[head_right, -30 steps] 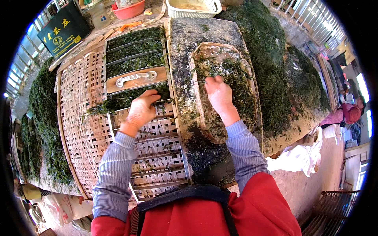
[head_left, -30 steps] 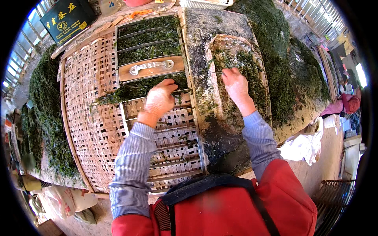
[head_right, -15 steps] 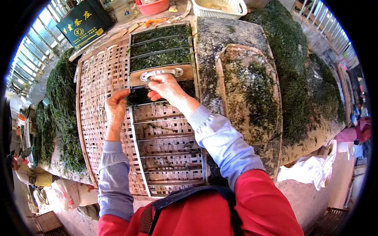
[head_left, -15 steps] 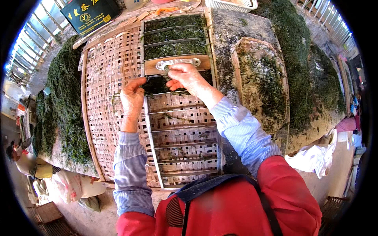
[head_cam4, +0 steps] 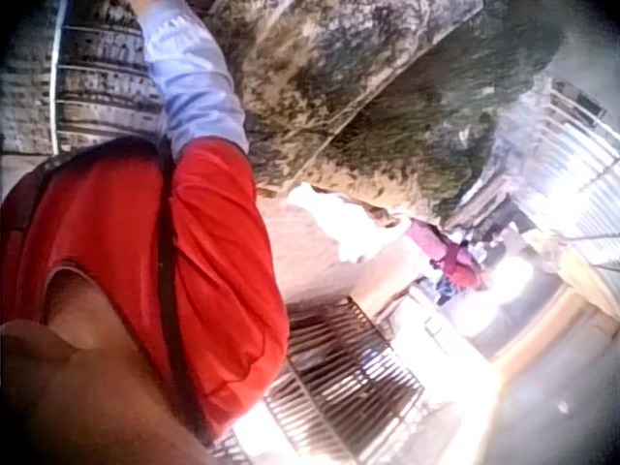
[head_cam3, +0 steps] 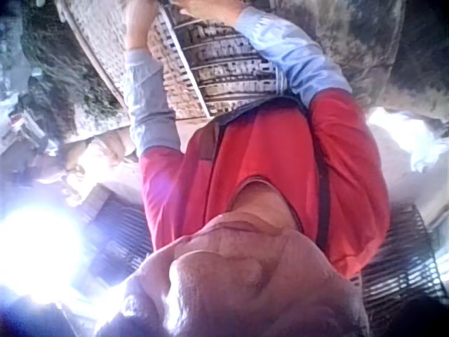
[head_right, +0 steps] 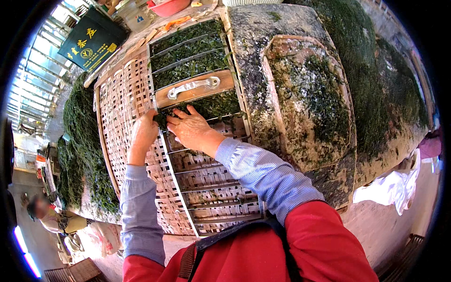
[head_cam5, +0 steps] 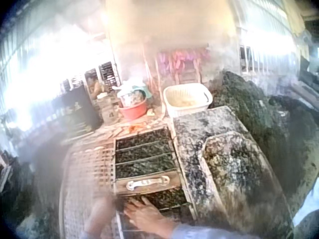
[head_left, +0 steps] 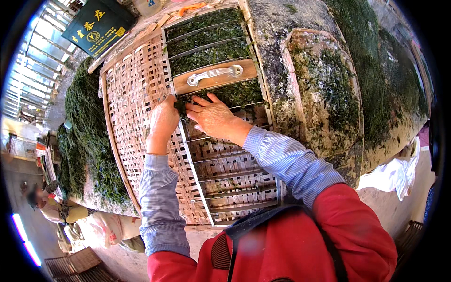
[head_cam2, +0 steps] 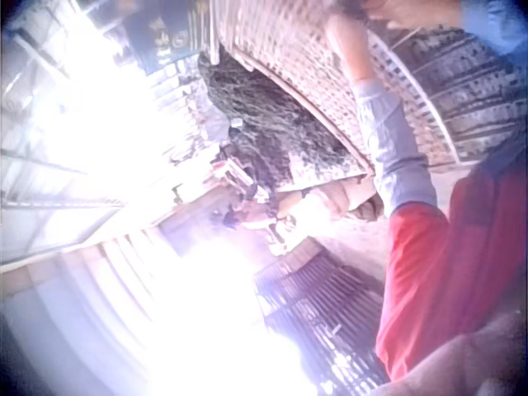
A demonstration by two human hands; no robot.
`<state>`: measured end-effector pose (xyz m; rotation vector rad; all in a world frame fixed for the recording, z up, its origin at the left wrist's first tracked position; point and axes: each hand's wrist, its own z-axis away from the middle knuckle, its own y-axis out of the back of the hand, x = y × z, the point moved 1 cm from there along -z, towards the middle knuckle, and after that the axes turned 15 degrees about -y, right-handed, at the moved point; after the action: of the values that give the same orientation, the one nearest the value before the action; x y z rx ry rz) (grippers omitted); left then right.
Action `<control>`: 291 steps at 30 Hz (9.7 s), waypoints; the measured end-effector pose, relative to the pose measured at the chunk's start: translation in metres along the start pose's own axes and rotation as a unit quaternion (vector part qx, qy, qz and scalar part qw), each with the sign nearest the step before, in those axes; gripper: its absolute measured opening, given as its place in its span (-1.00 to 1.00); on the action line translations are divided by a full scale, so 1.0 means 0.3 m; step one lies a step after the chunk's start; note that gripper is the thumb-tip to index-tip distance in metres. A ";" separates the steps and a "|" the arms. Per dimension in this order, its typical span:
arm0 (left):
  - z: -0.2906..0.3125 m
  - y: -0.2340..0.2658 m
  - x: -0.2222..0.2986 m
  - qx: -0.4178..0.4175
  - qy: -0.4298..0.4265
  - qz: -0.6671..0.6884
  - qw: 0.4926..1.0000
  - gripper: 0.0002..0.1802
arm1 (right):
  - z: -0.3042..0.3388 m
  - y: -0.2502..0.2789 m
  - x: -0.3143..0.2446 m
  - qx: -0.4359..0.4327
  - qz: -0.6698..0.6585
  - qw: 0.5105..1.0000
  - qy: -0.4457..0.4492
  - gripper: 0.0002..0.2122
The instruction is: The person picks through a pile of green leaves on a table by hand and places them into rows on a wooden tray.
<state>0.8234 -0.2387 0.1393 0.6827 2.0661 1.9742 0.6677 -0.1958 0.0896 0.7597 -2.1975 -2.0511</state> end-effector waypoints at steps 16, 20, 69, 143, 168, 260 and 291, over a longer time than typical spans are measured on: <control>0.065 -0.198 -0.110 0.293 -0.055 0.237 0.925 -0.88 | 0.008 0.010 -0.013 -0.006 -0.044 0.999 -0.002 -0.71; 0.069 -0.267 -0.103 0.298 0.001 0.151 0.943 -0.86 | 0.023 0.043 0.014 0.024 -0.032 0.999 0.005 -0.83; 0.055 -0.217 0.174 0.120 -0.235 -0.101 0.959 -0.40 | 0.229 0.200 0.236 0.136 0.165 0.975 0.058 -0.68; 0.163 -0.082 0.216 0.282 -0.190 0.066 0.938 -0.47 | 0.105 0.145 0.145 0.215 0.026 0.976 0.036 -0.87; 0.108 -0.119 0.060 0.169 -0.123 0.059 0.976 -0.52 | -0.093 0.278 0.092 0.178 -0.020 0.983 -0.036 -0.85; -0.556 0.298 2.009 0.135 -0.253 0.740 0.609 -0.13 | 1.140 1.533 1.290 0.444 -0.175 0.876 -0.070 -0.78; -0.543 0.256 2.005 -0.124 -0.149 0.925 0.327 -0.66 | 1.382 0.440 1.774 0.309 -0.307 0.786 -0.438 -0.65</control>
<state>0.2395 -0.1071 0.3291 3.7044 -0.3771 1.6699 0.0111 -0.0099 0.0061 0.6767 -3.7003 -2.2089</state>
